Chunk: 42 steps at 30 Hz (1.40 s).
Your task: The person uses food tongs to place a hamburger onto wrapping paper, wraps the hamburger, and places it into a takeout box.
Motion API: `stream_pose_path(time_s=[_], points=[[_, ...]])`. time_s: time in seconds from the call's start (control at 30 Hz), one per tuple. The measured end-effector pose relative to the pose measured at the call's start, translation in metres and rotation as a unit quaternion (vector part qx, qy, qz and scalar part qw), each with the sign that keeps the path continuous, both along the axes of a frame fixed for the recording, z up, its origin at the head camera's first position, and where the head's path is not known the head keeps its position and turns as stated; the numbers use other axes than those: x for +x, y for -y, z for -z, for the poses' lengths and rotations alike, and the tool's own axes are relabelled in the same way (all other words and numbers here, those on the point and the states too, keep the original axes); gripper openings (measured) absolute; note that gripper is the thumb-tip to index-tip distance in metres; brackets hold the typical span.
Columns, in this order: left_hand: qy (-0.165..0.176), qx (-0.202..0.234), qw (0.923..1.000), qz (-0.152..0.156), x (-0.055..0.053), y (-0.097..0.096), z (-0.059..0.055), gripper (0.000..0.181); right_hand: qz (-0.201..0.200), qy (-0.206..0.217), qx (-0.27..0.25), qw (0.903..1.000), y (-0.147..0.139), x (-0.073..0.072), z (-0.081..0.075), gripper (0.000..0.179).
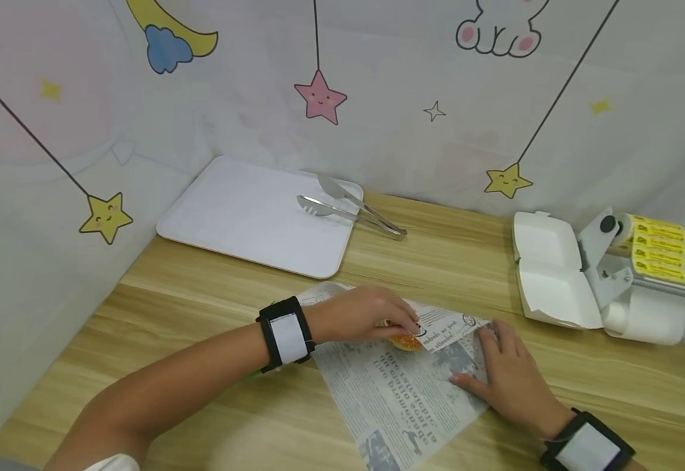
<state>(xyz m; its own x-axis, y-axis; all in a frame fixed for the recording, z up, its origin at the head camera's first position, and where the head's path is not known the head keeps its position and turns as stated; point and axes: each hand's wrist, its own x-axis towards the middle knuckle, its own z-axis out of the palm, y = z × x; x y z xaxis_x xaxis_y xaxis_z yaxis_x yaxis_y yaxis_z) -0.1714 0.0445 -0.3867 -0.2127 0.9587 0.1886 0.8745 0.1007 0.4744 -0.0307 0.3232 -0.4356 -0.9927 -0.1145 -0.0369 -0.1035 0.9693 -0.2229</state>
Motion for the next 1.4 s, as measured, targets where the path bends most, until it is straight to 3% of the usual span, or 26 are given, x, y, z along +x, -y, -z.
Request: stream_pose_path(time_s=[0.3, 0.57, 0.7, 0.8, 0.9, 1.07, 1.4], points=[[-0.118, 0.0, 0.9923, 0.035, 0.01, 0.011, 0.012, 0.019, 0.008, -0.001, 0.008, 0.9999, -0.001, 0.002, 0.005, 0.09], [-0.095, -0.024, 0.9946, 0.035, 0.014, 0.013, 0.013, 0.031, 0.011, -0.002, 0.006, 0.9999, 0.0, 0.003, 0.007, 0.084], [-0.063, -0.043, 0.997, 0.01, 0.016, 0.01, 0.011, 0.034, 0.01, 0.003, 0.008, 0.9999, 0.0, 0.002, 0.005, 0.084], [-0.047, -0.047, 0.9977, -0.012, 0.015, 0.006, 0.011, 0.024, 0.011, 0.01, 0.01, 0.9998, 0.001, 0.002, 0.003, 0.084], [-0.054, -0.039, 0.9974, -0.026, 0.013, 0.003, 0.012, 0.013, 0.011, 0.012, 0.008, 0.9998, 0.001, 0.002, 0.004, 0.085], [-0.086, -0.054, 0.9935, -0.051, 0.015, 0.0, 0.013, 0.022, 0.008, 0.008, 0.006, 0.9999, 0.0, 0.004, 0.004, 0.085], [-0.125, -0.068, 0.9884, -0.053, 0.014, -0.004, 0.018, 0.018, 0.012, 0.016, 0.001, 0.9998, -0.001, 0.003, 0.003, 0.089]])
